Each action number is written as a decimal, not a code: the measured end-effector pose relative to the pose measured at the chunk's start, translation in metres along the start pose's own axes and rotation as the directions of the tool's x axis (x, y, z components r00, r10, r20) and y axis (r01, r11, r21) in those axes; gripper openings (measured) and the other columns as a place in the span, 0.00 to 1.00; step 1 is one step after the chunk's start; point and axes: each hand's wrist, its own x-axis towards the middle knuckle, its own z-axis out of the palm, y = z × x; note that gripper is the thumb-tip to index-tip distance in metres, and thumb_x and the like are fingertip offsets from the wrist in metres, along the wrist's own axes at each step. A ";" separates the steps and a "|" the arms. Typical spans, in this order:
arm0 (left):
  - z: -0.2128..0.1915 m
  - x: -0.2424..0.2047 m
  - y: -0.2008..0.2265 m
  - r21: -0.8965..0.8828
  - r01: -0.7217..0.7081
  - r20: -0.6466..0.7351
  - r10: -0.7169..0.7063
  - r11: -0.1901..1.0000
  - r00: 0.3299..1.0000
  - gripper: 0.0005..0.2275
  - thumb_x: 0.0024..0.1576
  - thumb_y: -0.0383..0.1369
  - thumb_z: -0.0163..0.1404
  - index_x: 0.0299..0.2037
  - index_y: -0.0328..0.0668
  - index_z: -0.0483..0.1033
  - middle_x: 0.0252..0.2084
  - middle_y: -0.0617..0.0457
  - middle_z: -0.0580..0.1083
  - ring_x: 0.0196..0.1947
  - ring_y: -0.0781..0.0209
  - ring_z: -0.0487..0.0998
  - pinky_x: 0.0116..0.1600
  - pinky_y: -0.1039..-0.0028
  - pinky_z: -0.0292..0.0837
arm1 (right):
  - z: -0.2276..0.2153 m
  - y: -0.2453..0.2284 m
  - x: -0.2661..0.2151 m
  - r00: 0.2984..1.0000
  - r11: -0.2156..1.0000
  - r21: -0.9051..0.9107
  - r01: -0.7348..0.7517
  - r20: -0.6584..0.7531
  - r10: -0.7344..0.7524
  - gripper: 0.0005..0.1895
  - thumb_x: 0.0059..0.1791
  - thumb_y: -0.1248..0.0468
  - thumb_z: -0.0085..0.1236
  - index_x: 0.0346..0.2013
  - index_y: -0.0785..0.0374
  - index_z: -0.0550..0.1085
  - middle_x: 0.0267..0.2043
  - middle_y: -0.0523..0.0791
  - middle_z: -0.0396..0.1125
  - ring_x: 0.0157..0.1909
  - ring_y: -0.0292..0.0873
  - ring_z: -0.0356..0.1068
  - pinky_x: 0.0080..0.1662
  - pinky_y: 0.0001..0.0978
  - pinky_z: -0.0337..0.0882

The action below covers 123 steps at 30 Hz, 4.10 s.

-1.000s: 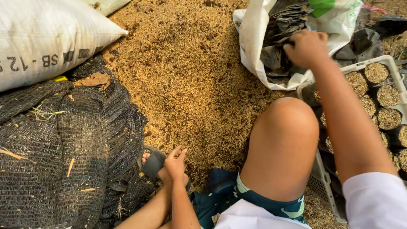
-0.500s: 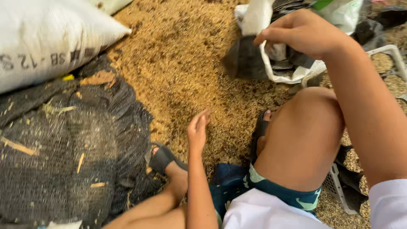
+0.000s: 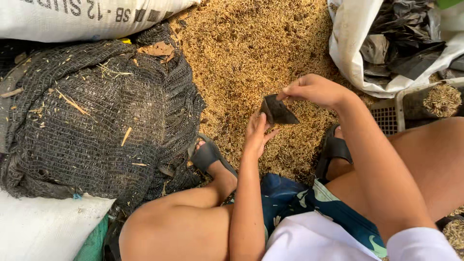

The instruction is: The person sits on the floor and repeatedly scoops loose granular material into small dark bags. They fold the top of each bag to seal it and place the finished packages into a nearby white crate. The process is repeated continuously throughout the clip.

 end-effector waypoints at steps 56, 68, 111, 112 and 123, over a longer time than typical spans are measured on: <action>-0.067 0.034 -0.005 0.498 -0.489 -0.081 0.599 0.717 0.796 0.11 0.66 0.33 0.50 0.49 0.33 0.78 0.42 0.52 0.80 0.41 0.66 0.78 0.49 0.74 0.74 | 0.102 0.097 0.024 0.869 0.880 -0.012 0.475 -0.152 -0.471 0.11 0.51 0.70 0.51 0.46 0.63 0.76 0.47 0.45 0.72 0.45 0.43 0.71 0.47 0.36 0.72; -0.055 0.033 -0.008 0.637 -0.382 -0.084 0.553 0.670 0.829 0.10 0.67 0.32 0.48 0.49 0.34 0.79 0.38 0.54 0.80 0.37 0.67 0.77 0.44 0.74 0.73 | 0.129 0.075 0.021 0.864 0.873 -0.298 0.387 -0.214 -0.456 0.19 0.43 0.73 0.60 0.49 0.66 0.75 0.48 0.55 0.73 0.50 0.59 0.72 0.52 0.47 0.72; -0.017 -0.053 -0.039 0.916 -0.230 0.380 0.522 -0.329 0.764 0.13 0.53 0.23 0.53 0.45 0.49 0.85 0.55 0.54 0.75 0.50 0.52 0.79 0.60 0.60 0.67 | 0.145 0.145 0.019 0.966 0.821 -0.538 -0.192 -0.252 0.061 0.21 0.40 0.64 0.69 0.47 0.62 0.77 0.41 0.53 0.76 0.46 0.55 0.76 0.49 0.46 0.76; -0.023 -0.050 -0.040 0.921 -0.209 0.360 0.515 -0.328 0.778 0.12 0.54 0.24 0.53 0.45 0.50 0.84 0.54 0.55 0.76 0.49 0.53 0.80 0.58 0.61 0.68 | 0.150 0.145 0.024 0.959 0.709 -0.673 -0.210 -0.283 0.014 0.20 0.42 0.62 0.68 0.47 0.61 0.76 0.41 0.51 0.76 0.46 0.53 0.76 0.50 0.49 0.75; -0.088 -0.049 0.014 0.990 0.072 0.030 0.680 -0.121 0.733 0.21 0.53 0.26 0.51 0.58 0.46 0.76 0.58 0.51 0.75 0.51 0.47 0.80 0.53 0.58 0.74 | 0.172 0.254 0.012 0.538 0.537 -0.088 -0.839 0.017 0.843 0.42 0.56 0.33 0.33 0.70 0.63 0.63 0.68 0.55 0.63 0.47 0.54 0.82 0.53 0.47 0.77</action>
